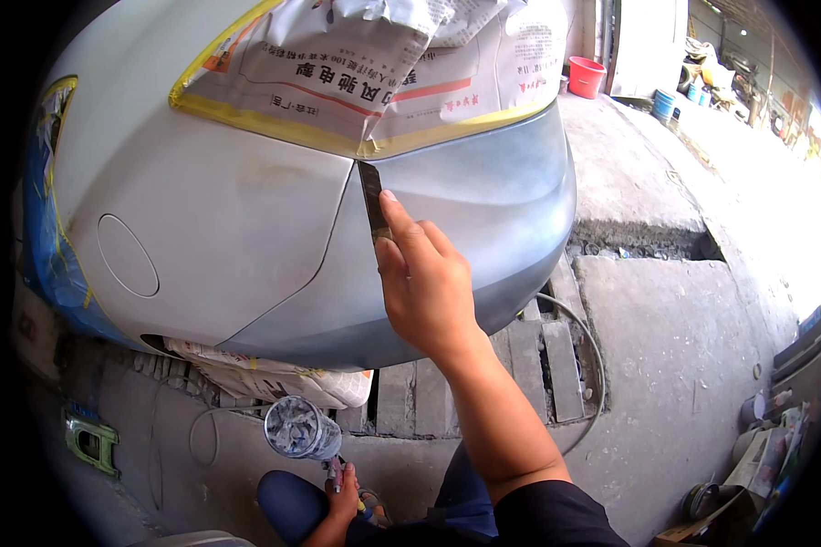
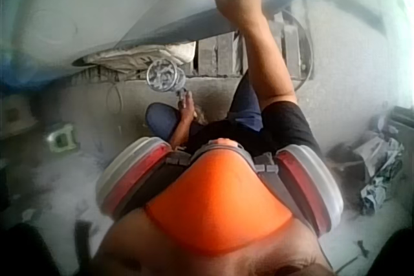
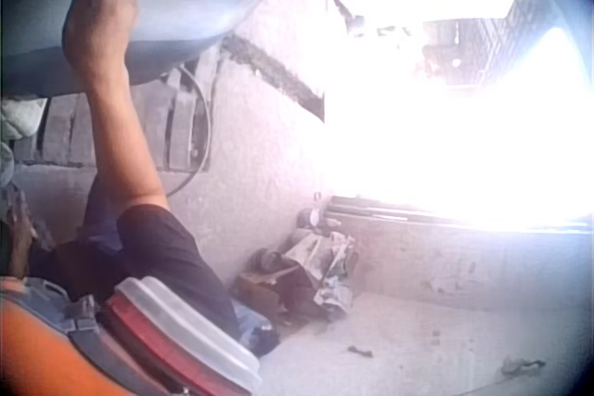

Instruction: The person mixes white paint in a container using a funnel and a metal ruler, then pours the mixture into a spray gun. They walk to a white car with masked areas and spray paint the rear bumper, then use a scraper tool to remove a piece of masking tape from the painted surface.

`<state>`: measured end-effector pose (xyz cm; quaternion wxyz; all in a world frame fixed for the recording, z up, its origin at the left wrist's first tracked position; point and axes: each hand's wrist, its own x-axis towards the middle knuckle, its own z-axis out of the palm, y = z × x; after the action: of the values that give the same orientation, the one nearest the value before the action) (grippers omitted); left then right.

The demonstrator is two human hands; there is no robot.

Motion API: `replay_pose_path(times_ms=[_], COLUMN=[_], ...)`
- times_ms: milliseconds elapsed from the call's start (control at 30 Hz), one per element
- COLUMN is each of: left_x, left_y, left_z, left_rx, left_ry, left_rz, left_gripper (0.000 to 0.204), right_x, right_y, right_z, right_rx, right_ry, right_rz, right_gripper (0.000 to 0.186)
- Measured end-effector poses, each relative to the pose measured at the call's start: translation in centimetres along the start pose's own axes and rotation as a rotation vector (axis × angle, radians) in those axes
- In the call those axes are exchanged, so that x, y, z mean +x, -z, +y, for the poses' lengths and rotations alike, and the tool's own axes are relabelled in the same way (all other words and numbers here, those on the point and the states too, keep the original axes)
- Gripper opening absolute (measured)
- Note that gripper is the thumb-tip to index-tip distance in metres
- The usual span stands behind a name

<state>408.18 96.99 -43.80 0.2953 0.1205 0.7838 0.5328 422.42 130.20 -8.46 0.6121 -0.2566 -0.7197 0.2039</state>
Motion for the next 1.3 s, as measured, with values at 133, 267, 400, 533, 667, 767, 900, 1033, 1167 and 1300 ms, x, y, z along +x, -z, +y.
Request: replay_pose_path(times_ms=[133, 267, 400, 533, 667, 767, 900, 1033, 1167, 1300], left_x=[0.1, 0.0, 0.0, 0.1, 0.2, 0.2, 0.1, 0.4, 0.6, 0.4], left_y=[0.0, 0.1, 0.1, 0.0, 0.1, 0.1, 0.0, 0.1, 0.1, 0.0], left_z=[-0.1, 0.0, 0.0, -0.2, -0.3, -0.4, -0.6, -1.1, -1.3, -1.0], left_rx=[0.034, 0.037, 0.035, 0.034, 0.042, 0.034, 0.013, 0.025, 0.035, 0.044], left_ry=[-0.003, 0.01, 0.04, 0.015, 0.02, 0.018, 0.016, 0.019, 0.049, 0.038], left_rz=[-0.005, -0.001, -0.001, 0.012, -0.009, -0.003, 0.007, 0.005, 0.003, -0.002], left_gripper=[0.027, 0.029, 0.03, 0.031, 0.03, 0.03, 0.03, 0.031, 0.032, 0.033], right_x=[-0.1, 0.0, 0.2, 0.3, 0.3, 0.3, 0.4, 0.4, 0.6, 0.7], right_y=[0.0, 0.1, 0.1, 0.4, 0.4, 0.5, 0.7, 0.8, 0.8, 1.0], right_z=[0.0, 0.1, 0.0, -0.2, -0.3, -0.3, -0.5, -0.8, -1.1, -1.5], right_rx=[0.049, 0.051, 0.042, 0.001, 0.008, -0.061, -0.017, -0.041, -0.058, -0.091], right_ry=[-0.037, -0.023, -0.017, -0.002, -0.012, 0.016, 0.006, 0.011, 0.032, 0.025], right_rz=[-0.004, -0.004, -0.019, -0.03, -0.012, -0.006, -0.025, -0.034, -0.025, -0.03], right_gripper=[0.047, 0.046, 0.046, 0.046, 0.046, 0.039, 0.047, 0.047, 0.046, 0.046])
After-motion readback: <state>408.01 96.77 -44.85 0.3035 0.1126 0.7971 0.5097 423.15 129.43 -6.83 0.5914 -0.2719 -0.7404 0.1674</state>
